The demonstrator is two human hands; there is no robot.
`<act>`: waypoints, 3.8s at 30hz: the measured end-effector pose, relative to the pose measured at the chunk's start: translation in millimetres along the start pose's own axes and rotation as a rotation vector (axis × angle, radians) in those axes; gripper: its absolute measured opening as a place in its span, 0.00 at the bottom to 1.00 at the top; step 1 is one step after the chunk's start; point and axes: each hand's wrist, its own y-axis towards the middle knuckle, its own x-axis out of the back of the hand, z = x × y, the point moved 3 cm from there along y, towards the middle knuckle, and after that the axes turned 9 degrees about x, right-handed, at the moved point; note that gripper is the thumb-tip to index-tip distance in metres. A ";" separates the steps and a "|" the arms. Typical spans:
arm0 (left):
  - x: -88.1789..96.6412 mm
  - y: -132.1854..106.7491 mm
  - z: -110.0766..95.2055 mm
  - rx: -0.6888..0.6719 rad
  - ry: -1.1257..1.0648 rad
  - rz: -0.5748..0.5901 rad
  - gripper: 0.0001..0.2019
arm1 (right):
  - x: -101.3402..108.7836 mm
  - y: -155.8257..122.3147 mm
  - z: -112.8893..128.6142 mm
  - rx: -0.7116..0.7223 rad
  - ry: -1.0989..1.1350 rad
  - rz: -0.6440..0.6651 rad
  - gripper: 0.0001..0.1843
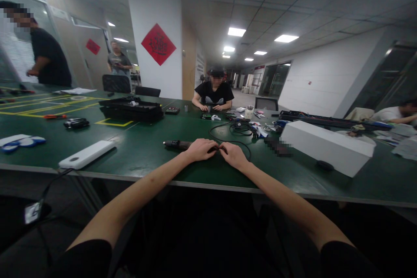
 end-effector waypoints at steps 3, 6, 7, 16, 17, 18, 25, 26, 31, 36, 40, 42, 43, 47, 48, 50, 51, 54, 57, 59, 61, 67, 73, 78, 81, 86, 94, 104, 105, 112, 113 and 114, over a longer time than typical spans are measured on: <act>-0.7 0.1 0.4 0.000 0.008 0.005 0.09 | -0.9 0.2 -0.7 0.000 0.002 0.005 0.03; 0.0 0.2 1.8 0.046 0.007 0.005 0.11 | -1.4 0.2 -1.3 -0.001 0.003 0.007 0.03; 0.4 0.0 1.5 0.036 0.006 0.009 0.12 | -1.5 0.2 -1.4 -0.002 0.002 0.005 0.03; 0.0 -0.1 2.6 0.049 -0.016 0.003 0.10 | -0.5 0.4 -0.8 -0.015 -0.003 0.003 0.04; -0.2 -0.1 2.2 0.032 -0.014 0.005 0.10 | -0.2 0.4 -0.7 -0.016 -0.001 0.004 0.04; -0.2 -0.2 1.5 0.006 -0.011 0.008 0.10 | 0.0 0.4 -0.6 -0.014 0.002 0.004 0.04; 2.2 0.0 1.1 0.069 -0.023 0.002 0.11 | 1.6 0.5 -0.1 -0.017 0.001 0.003 0.03; 2.5 -0.1 0.5 0.061 -0.023 0.004 0.11 | 1.7 0.6 0.0 -0.017 0.005 0.003 0.03; 2.7 0.0 -0.7 0.040 -0.025 0.016 0.09 | 1.9 0.9 0.0 -0.006 0.033 0.002 0.03; 3.0 -0.2 0.3 0.035 -0.027 0.020 0.11 | 1.3 1.3 -1.1 -0.013 0.046 0.008 0.02; 1.8 -0.6 0.5 0.000 -0.019 0.024 0.10 | 1.4 1.5 -0.9 -0.006 0.038 0.005 0.02; 0.8 0.1 1.6 0.041 -0.014 0.014 0.09 | 1.4 1.3 -0.7 -0.007 0.032 0.000 0.02; 0.6 0.5 2.0 0.061 -0.012 0.009 0.10 | 1.3 1.1 -0.6 -0.008 0.030 -0.003 0.02; 1.7 0.3 1.4 0.063 -0.009 0.007 0.11 | 0.4 0.9 -0.8 -0.009 0.032 -0.006 0.02; 2.2 -0.1 0.8 0.038 -0.009 0.013 0.12 | 0.2 0.9 -1.0 -0.012 0.032 -0.004 0.02; 2.8 -0.9 0.0 -0.002 -0.014 0.024 0.12 | -0.2 0.9 -1.4 -0.017 0.029 -0.002 0.02; 2.9 -1.1 0.2 -0.003 -0.018 0.026 0.11 | -0.3 0.9 -1.5 -0.018 0.028 -0.002 0.02; 2.9 -0.7 2.1 0.059 -0.025 0.016 0.10 | -0.2 0.8 -1.5 -0.017 0.025 -0.002 0.02; 3.4 -0.7 1.1 0.050 -0.024 0.005 0.11 | 0.0 0.8 -1.6 -0.018 0.026 -0.003 0.03; 3.7 -0.8 -0.6 0.012 -0.026 0.010 0.11 | 0.0 1.0 -1.5 -0.012 0.029 -0.003 0.03; 3.6 -0.5 -0.5 0.024 -0.025 0.013 0.10 | -0.1 1.2 -1.4 -0.007 0.026 -0.002 0.02; 3.1 -0.3 -0.2 0.022 -0.022 0.018 0.12 | 0.0 1.4 -0.9 -0.015 0.022 0.001 0.03; 2.5 0.0 2.2 0.081 -0.016 0.014 0.10 | 0.1 1.3 -1.0 -0.011 0.025 -0.009 0.03; 1.5 -0.1 0.2 0.008 -0.023 0.024 0.10 | 0.0 1.2 -1.3 -0.014 0.041 -0.011 0.03; 0.8 0.9 2.1 0.070 -0.018 0.017 0.10 | 0.7 1.1 -1.0 -0.013 0.045 -0.011 0.02; 1.6 0.2 1.4 0.030 -0.020 0.035 0.12 | 1.8 0.9 -0.2 -0.023 0.040 -0.015 0.02; 3.5 -0.3 0.5 0.065 -0.014 0.019 0.11 | 0.9 1.2 -0.7 -0.031 0.061 -0.013 0.02; 1.3 -0.3 0.9 0.036 -0.020 0.019 0.11 | 0.1 1.0 -1.5 -0.028 0.073 -0.015 0.02; 1.0 -0.4 0.4 0.014 -0.020 0.024 0.11 | 0.0 0.9 -1.5 -0.026 0.074 -0.016 0.03; 1.7 -0.2 2.0 0.075 -0.016 0.009 0.11 | -0.7 1.1 -2.1 -0.021 0.060 -0.018 0.02; 1.4 -0.4 1.6 0.051 -0.014 0.018 0.12 | -0.7 1.1 -2.2 -0.021 0.060 -0.017 0.02; 1.0 -0.6 1.4 0.027 -0.013 0.028 0.12 | -0.7 1.1 -2.3 -0.021 0.059 -0.016 0.02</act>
